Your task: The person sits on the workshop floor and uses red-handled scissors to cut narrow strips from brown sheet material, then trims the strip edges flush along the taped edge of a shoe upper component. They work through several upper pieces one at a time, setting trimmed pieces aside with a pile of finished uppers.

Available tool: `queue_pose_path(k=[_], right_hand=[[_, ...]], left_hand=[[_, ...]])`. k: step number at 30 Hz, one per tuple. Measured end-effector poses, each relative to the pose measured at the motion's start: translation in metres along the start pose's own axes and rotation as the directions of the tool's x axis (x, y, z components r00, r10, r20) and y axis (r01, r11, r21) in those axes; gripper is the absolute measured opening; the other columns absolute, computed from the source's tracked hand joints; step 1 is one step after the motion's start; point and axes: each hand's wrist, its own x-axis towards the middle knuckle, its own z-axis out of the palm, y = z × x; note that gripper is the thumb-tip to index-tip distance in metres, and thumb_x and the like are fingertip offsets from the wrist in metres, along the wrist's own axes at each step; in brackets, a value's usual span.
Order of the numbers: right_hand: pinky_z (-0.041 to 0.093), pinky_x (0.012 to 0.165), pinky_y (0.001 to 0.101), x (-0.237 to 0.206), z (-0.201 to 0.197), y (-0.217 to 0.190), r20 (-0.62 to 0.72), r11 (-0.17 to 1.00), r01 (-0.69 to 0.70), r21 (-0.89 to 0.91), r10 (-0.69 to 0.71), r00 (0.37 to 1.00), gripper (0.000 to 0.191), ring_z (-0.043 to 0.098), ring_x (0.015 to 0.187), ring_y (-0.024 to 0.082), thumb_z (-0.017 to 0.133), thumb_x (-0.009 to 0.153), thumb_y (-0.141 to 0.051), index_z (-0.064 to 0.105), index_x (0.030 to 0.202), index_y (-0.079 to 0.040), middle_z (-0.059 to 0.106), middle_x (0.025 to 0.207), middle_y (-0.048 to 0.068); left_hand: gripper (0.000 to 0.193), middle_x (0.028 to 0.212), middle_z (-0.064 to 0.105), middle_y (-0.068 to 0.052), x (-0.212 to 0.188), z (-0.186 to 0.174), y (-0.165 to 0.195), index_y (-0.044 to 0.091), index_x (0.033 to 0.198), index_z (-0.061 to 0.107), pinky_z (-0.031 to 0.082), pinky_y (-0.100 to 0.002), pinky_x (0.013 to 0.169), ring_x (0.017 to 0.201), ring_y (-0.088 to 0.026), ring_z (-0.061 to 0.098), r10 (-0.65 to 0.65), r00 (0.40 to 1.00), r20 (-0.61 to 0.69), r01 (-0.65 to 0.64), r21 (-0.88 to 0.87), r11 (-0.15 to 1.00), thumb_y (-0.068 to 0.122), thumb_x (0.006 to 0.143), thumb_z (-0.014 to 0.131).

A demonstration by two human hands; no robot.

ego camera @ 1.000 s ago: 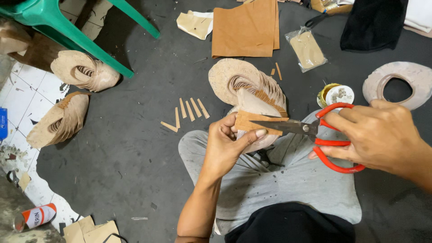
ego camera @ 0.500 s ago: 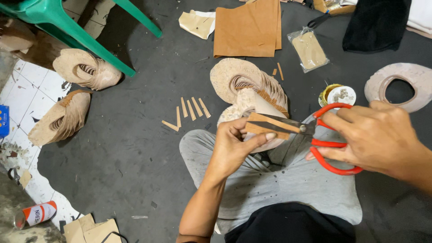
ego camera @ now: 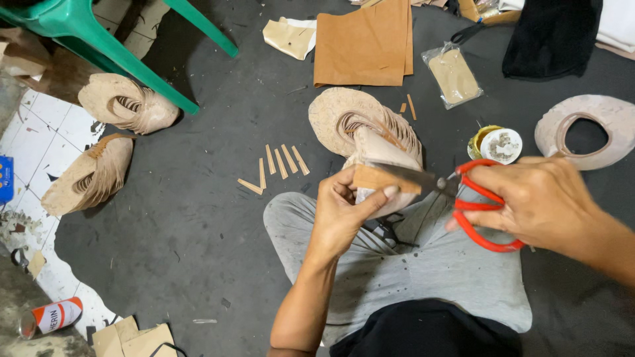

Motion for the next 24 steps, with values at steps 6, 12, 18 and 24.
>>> queue_pose_path(k=[6,12,18,24], right_hand=[[0.052,0.054,0.0288,0.022,0.048,-0.030,-0.041,0.268,-0.054,0.962,0.337,0.940,0.026,0.066,0.068,0.013,0.080,0.085,-0.007,0.058,0.098,-0.005,0.069,0.098,0.008],[0.051,0.068,0.0261,0.040,0.023,0.007,0.034,0.328,-0.056,0.943,0.072,0.997,0.022,0.063,0.078,0.009,0.074,0.085,0.000,0.058,0.100,-0.004,0.065,0.096,0.003],[0.047,0.060,0.0272,0.052,-0.008,0.004,0.254,0.601,-0.059,0.797,-0.246,0.936,0.021,0.055,0.070,0.010,0.078,0.080,-0.004,0.061,0.094,-0.005,0.061,0.077,0.002],[0.056,0.060,0.0263,0.044,-0.020,0.007,-0.091,0.800,0.071,0.595,-0.021,0.996,0.027,0.072,0.072,0.011,0.075,0.088,-0.016,0.059,0.106,-0.002,0.076,0.096,0.000]], left_hand=[[0.037,0.120,0.069,-0.010,0.003,0.030,-0.045,-0.004,0.129,0.061,0.054,-0.032,0.099,0.110,-0.014,0.066,0.051,0.988,-0.147,-0.090,-0.274,0.957,-0.005,0.093,0.071],[0.049,0.134,0.054,-0.013,-0.006,0.013,-0.020,0.000,0.140,0.049,0.042,-0.036,0.113,0.128,-0.018,0.053,0.290,0.901,-0.323,-0.239,0.188,0.953,0.007,0.096,0.068],[0.044,0.125,0.069,-0.013,0.007,0.002,0.023,-0.003,0.130,0.060,0.046,-0.035,0.108,0.121,-0.019,0.062,0.084,0.947,0.309,-0.247,0.536,0.807,0.009,0.090,0.076],[0.022,0.102,0.074,-0.015,0.017,0.004,-0.019,-0.004,0.113,0.064,0.055,-0.032,0.081,0.089,-0.015,0.069,-0.123,0.960,0.253,0.105,0.085,0.991,-0.001,0.096,0.078]])
